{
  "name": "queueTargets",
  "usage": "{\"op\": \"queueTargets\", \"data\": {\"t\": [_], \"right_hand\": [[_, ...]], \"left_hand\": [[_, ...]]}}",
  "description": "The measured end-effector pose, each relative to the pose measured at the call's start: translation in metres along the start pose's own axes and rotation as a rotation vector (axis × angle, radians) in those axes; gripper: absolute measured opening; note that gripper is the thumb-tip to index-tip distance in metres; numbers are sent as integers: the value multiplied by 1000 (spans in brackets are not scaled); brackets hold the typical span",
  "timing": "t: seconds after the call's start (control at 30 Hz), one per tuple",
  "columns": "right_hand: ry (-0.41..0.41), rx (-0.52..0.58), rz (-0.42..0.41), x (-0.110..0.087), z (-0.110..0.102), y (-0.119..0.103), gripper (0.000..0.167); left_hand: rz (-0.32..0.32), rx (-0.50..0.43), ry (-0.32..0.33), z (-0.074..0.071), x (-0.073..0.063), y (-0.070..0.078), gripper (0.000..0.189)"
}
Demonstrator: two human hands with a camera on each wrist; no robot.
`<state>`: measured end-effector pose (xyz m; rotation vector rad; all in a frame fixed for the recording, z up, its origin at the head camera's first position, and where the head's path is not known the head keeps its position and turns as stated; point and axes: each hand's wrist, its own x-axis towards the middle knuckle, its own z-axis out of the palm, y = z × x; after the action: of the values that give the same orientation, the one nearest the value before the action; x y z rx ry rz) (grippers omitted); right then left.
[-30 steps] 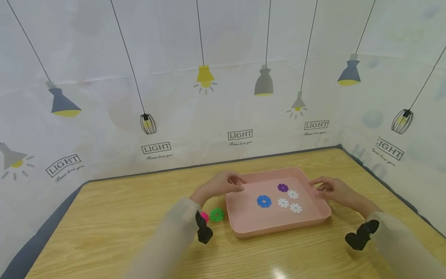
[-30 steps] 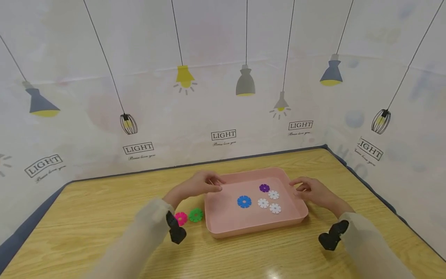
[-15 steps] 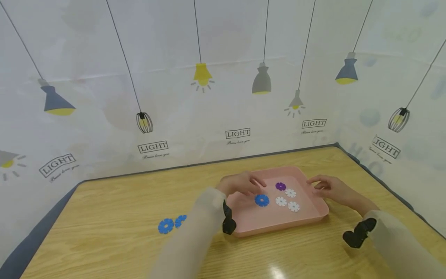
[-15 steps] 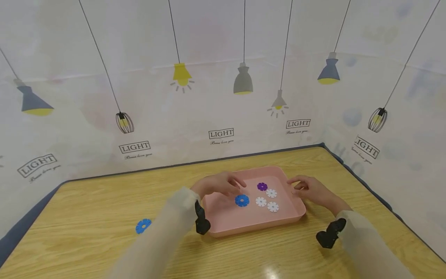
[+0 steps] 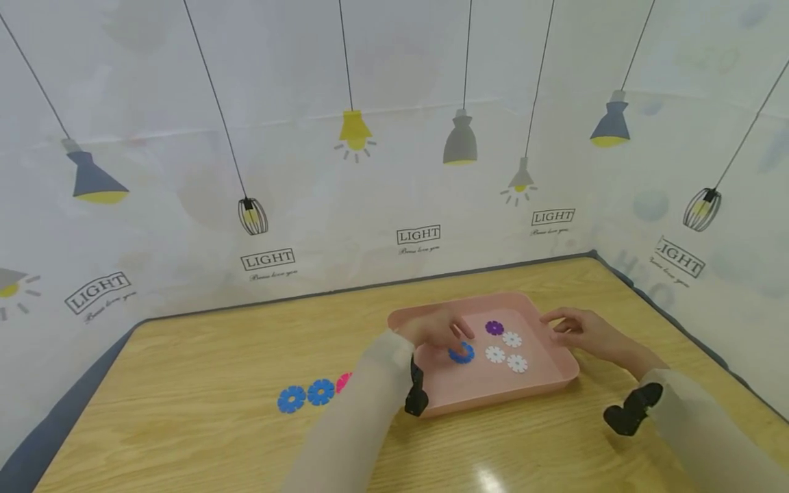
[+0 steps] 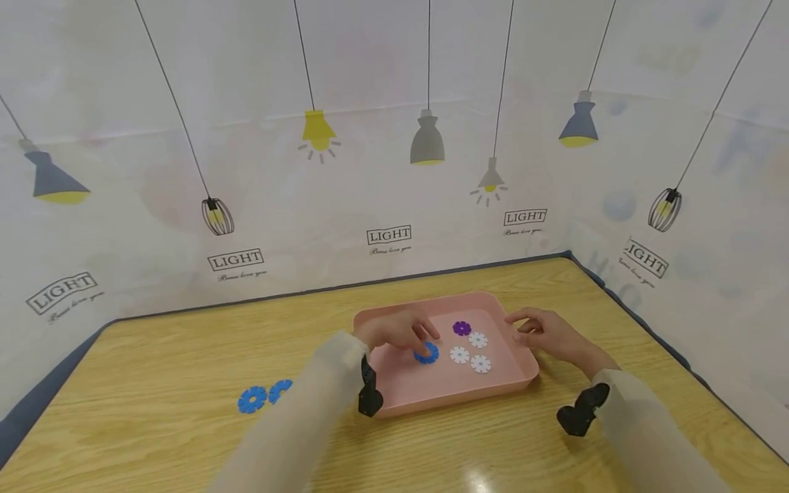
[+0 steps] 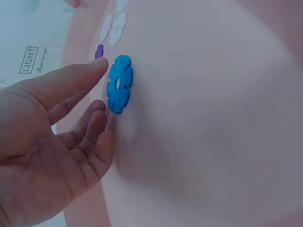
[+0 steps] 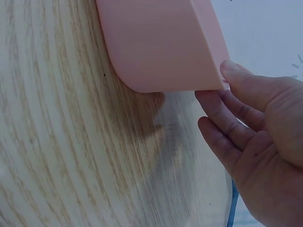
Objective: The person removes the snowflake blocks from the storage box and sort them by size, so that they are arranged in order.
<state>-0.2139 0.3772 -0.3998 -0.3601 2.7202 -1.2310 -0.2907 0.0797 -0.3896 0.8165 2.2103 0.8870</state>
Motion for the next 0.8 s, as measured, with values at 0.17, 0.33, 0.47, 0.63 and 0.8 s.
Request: {"op": "queueTargets", "data": {"t": [0.17, 0.33, 0.47, 0.63, 0.8], "right_hand": [[-3, -3, 5, 0, 0, -1, 40], [-7, 2, 4, 0, -1, -2, 40], [-8, 0, 3, -1, -1, -2, 40], [-1, -15, 13, 0, -1, -2, 39], [-3, -15, 2, 0, -1, 0, 39]], "left_hand": [[-25, 48, 15, 2, 2, -1, 32], [-45, 34, 34, 3, 3, -1, 29], [-59, 60, 44, 3, 3, -1, 27], [-78, 94, 53, 4, 2, 2, 23], [-46, 95, 63, 3, 4, 2, 20]]}}
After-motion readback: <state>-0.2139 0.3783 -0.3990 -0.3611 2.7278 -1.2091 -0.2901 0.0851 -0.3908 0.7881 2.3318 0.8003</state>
